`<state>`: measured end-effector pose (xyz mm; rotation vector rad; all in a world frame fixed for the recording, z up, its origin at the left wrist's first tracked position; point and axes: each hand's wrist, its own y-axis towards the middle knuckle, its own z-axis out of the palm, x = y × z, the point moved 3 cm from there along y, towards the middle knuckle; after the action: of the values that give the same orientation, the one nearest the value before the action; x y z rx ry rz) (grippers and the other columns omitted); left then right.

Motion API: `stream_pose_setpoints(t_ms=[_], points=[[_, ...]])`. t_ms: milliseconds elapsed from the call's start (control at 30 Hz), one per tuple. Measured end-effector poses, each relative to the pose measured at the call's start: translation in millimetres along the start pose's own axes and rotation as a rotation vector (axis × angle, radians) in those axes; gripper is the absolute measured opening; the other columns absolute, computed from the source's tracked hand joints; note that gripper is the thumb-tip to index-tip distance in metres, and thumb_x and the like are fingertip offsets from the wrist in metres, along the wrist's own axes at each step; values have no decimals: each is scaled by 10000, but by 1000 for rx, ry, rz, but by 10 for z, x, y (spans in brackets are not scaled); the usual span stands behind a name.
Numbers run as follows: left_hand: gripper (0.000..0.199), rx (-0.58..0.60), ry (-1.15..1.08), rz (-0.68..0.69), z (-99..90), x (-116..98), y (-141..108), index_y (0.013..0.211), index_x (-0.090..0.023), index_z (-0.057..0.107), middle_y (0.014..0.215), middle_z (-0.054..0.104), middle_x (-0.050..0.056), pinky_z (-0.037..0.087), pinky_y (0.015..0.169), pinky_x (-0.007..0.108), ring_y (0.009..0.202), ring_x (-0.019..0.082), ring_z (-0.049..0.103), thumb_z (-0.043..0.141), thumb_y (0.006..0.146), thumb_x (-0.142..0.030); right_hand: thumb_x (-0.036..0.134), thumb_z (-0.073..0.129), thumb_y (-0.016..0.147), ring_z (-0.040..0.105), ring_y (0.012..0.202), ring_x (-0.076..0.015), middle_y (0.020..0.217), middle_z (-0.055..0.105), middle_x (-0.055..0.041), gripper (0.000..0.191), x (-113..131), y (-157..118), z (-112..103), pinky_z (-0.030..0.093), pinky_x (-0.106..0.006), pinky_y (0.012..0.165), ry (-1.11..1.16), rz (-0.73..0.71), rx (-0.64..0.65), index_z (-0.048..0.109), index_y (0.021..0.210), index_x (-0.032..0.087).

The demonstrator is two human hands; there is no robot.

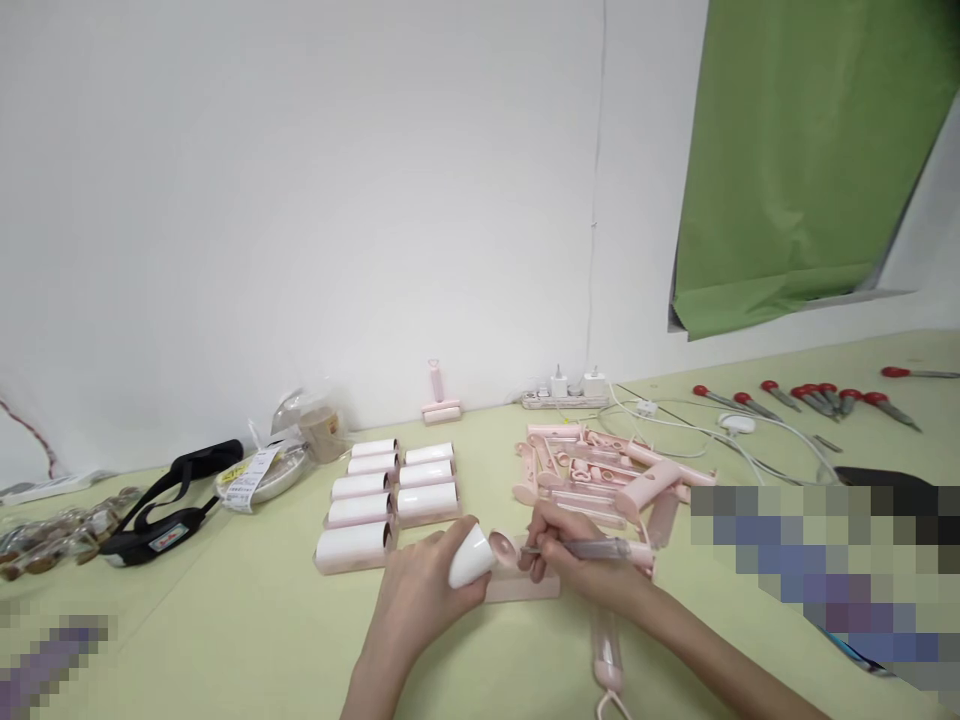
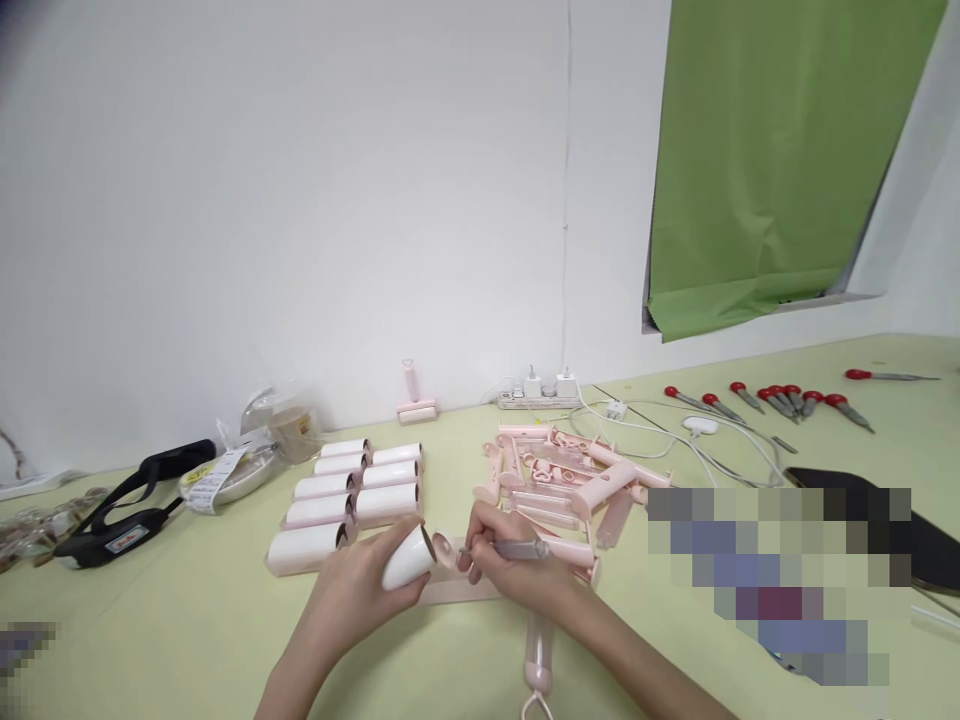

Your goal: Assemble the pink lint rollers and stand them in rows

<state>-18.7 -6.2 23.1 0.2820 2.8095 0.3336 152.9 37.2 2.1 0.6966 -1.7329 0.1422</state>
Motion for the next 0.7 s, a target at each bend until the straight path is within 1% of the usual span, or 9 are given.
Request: stream_pose_setpoints(t_ms=[67, 133, 233, 300, 400, 467, 567, 633, 700], points=[[388, -14, 15, -20, 15, 24, 11, 1078, -319, 480, 808, 666, -14, 354, 552, 234, 747, 224, 614, 506, 691, -308, 155, 381, 738, 526, 450, -100, 545, 570, 40, 83, -14, 21, -61, 367, -204, 437, 90, -32, -73, 405, 676, 204], [378, -37, 24, -49, 36, 45, 41, 1084, -301, 460, 803, 662, -7, 356, 556, 242, 751, 230, 612, 491, 709, -337, 212, 420, 756, 419, 381, -78, 459, 463, 76, 56, -3, 44, -124, 293, -188, 396, 151, -72, -179, 421, 700, 205], [464, -63, 28, -48, 58, 13, 130, 1121, -249, 415, 810, 653, 21, 365, 560, 257, 755, 246, 606, 505, 694, -405, 325, 487, 763, 325, 379, -66, 458, 367, 92, 136, 24, 86, -158, 223, -186, 386, 210, -39, -253, 439, 736, 201], [479, -54, 13, 36, 76, -76, 211, 1111, -226, 422, 832, 644, 34, 372, 564, 263, 766, 251, 600, 525, 673, -391, 399, 486, 769, 304, 386, -67, 469, 360, 89, 205, 39, 114, -140, 215, -189, 389, 234, 3, -220, 430, 738, 204], [397, -23, -64, 201, 120, -248, 335, 1047, -241, 471, 866, 630, 24, 381, 593, 257, 791, 233, 591, 535, 659, -293, 468, 438, 788, 368, 446, -94, 523, 394, 71, 254, 59, 131, -149, 271, -206, 433, 132, -13, -233, 420, 798, 215], [373, -3, -188, 224, 164, -316, 414, 1035, -249, 469, 850, 620, 7, 391, 602, 251, 768, 209, 586, 533, 668, -273, 490, 427, 789, 402, 477, -112, 549, 405, 66, 285, 58, 133, -190, 305, -227, 475, 11, -30, -263, 404, 880, 221], [316, -38, -527, 173, 232, -331, 514, 1028, -231, 437, 891, 585, -1, 416, 669, 250, 792, 170, 567, 501, 729, -310, 498, 473, 758, 396, 479, -117, 568, 380, 71, 359, 36, 130, -263, 327, -244, 501, -92, -50, -298, 372, 961, 220], [310, -94, -776, 143, 275, -310, 551, 1038, -213, 403, 961, 551, 14, 411, 756, 258, 873, 156, 541, 481, 763, -333, 486, 522, 728, 410, 521, -109, 663, 387, 55, 423, 8, 124, -284, 353, -239, 514, -101, -58, -318, 345, 1012, 227], [312, -122, -959, 107, 320, -286, 564, 1037, -201, 372, 971, 533, 28, 404, 798, 274, 905, 154, 527, 469, 781, -351, 465, 569, 698, 444, 588, -104, 810, 406, 22, 527, -40, 117, -244, 397, -245, 552, -103, -39, -267, 300, 1093, 244]])
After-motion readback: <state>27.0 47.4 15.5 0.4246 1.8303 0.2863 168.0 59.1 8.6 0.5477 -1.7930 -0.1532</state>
